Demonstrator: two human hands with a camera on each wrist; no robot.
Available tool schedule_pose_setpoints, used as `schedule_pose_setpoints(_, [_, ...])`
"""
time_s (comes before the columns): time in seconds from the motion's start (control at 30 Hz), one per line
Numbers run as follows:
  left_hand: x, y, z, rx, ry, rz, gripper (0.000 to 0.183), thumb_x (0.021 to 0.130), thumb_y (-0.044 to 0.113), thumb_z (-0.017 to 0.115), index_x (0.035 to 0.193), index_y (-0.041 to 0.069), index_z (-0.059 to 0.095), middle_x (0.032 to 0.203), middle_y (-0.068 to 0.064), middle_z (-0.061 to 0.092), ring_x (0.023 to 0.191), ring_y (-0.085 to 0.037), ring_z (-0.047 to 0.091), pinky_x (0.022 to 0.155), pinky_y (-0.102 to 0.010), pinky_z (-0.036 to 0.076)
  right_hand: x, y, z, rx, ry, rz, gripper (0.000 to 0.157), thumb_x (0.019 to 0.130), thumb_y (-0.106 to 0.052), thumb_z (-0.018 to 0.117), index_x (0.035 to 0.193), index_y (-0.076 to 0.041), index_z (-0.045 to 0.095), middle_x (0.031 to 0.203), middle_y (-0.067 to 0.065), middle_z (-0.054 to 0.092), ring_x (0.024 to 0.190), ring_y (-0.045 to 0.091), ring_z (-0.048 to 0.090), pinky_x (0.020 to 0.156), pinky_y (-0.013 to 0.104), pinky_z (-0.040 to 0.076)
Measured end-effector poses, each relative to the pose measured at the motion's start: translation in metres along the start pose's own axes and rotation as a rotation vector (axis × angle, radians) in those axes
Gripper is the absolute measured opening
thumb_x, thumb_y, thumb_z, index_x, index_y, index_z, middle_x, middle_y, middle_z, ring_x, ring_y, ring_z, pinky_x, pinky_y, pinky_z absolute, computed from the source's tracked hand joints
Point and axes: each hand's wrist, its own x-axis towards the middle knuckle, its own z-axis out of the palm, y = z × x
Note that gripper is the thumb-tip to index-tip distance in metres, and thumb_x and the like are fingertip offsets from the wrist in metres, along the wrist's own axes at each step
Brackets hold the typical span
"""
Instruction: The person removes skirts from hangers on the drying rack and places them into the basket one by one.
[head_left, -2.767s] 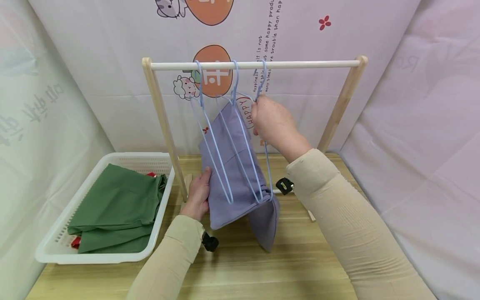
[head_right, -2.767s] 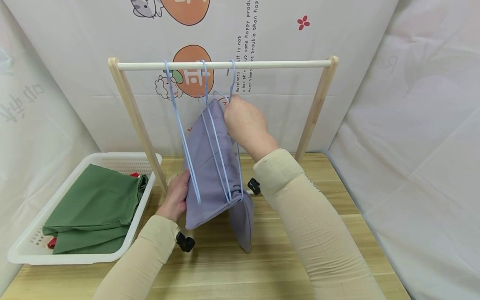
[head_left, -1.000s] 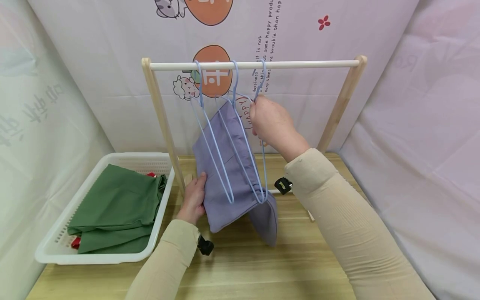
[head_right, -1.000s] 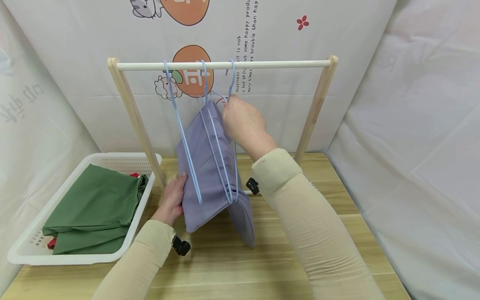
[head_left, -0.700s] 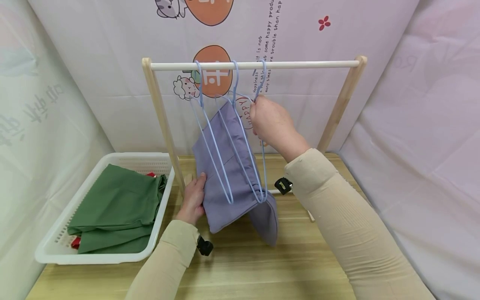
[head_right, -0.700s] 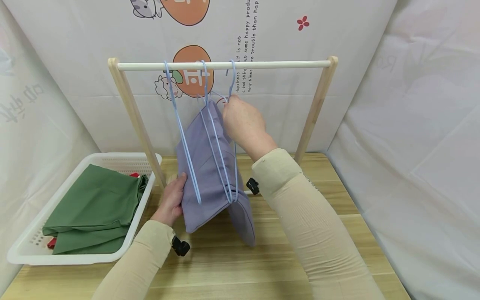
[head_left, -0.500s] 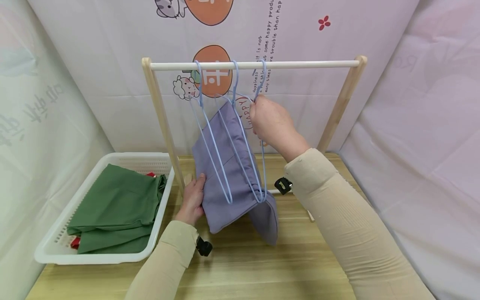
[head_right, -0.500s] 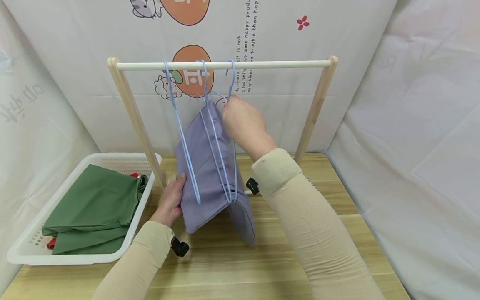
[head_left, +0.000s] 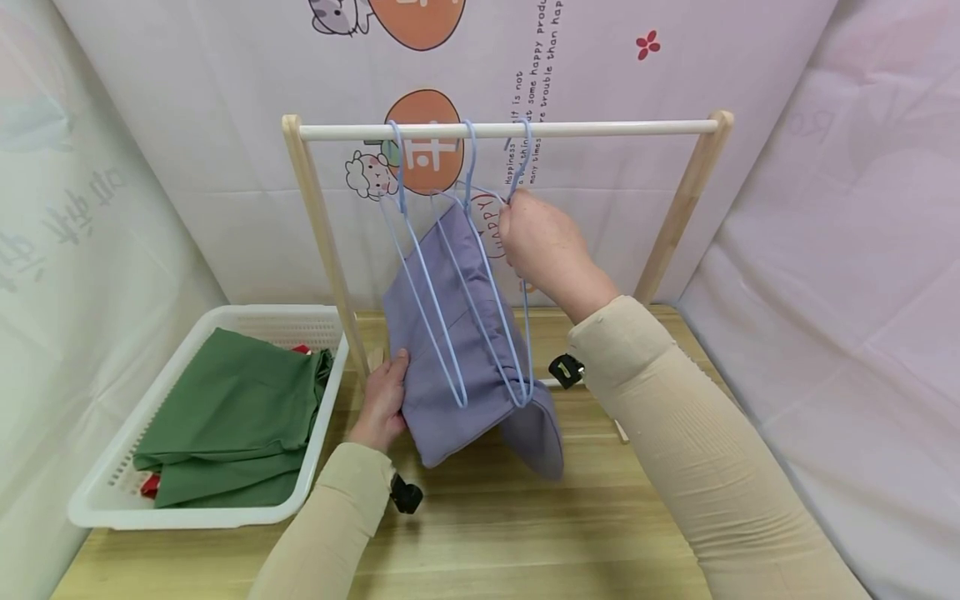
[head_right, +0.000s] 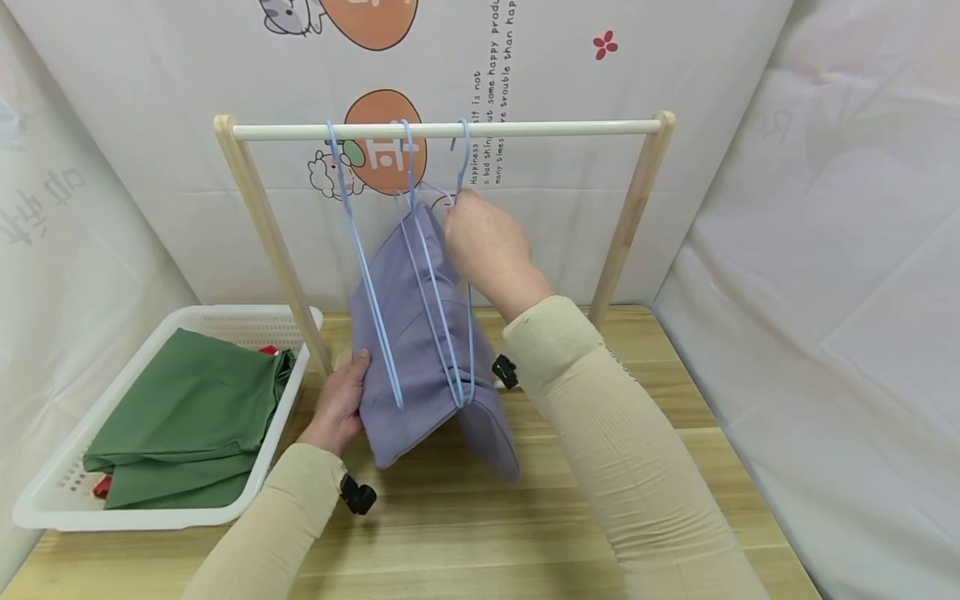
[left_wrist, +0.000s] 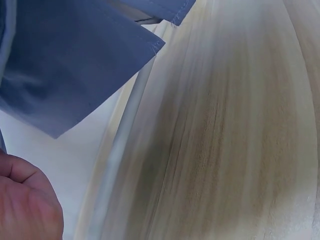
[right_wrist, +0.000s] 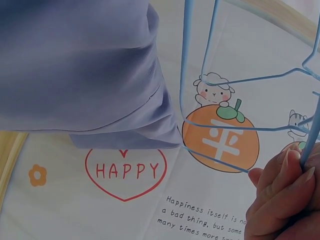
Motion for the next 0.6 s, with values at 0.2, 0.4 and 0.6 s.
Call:
schedule_pose_setpoints(0.2, [0.0018, -0.0015, -0.0033, -0.007, 0.017, -0.014, 0.046, 0.109, 0.04, 0.053, 0.131, -0.001, 0.055, 0.101, 0.0, 0.062, 0.091, -0.013, 0.061, 0.083, -0.028, 0.052, 0.0006, 0.0003, 0.0007, -0.001, 0.005, 0.001, 0.039, 0.113, -0.026, 0.024, 0.112, -0.004, 0.055, 0.091, 0.012, 0.065, 0.074, 0.029, 0.066, 0.071, 0.042, 0.054])
schedule_pose_setpoints(0.4, [0.0027, -0.0014, -0.0057, -0.028, 0.036, -0.024, 0.04, 0.108, 0.04, 0.055, 0.122, 0.002, 0.059, 0.095, 0.001, 0.063, 0.087, -0.013, 0.062, 0.081, -0.03, 0.053, 0.0006, -0.0002, 0.0004, -0.005, 0.005, 0.004, 0.04, 0.113, -0.027, 0.022, 0.113, -0.003, 0.055, 0.093, 0.013, 0.064, 0.077, 0.03, 0.066, 0.073, 0.043, 0.055])
schedule_pose_setpoints(0.6, [0.0028, -0.0005, -0.0083, -0.019, 0.037, -0.024, 0.042, 0.108, 0.04, 0.055, 0.124, 0.002, 0.058, 0.097, 0.001, 0.063, 0.089, -0.013, 0.062, 0.082, -0.029, 0.053, 0.0005, -0.0005, 0.0007, -0.01, 0.009, 0.0, 0.04, 0.113, -0.026, 0.023, 0.113, -0.003, 0.056, 0.093, 0.013, 0.064, 0.078, 0.03, 0.066, 0.074, 0.043, 0.055])
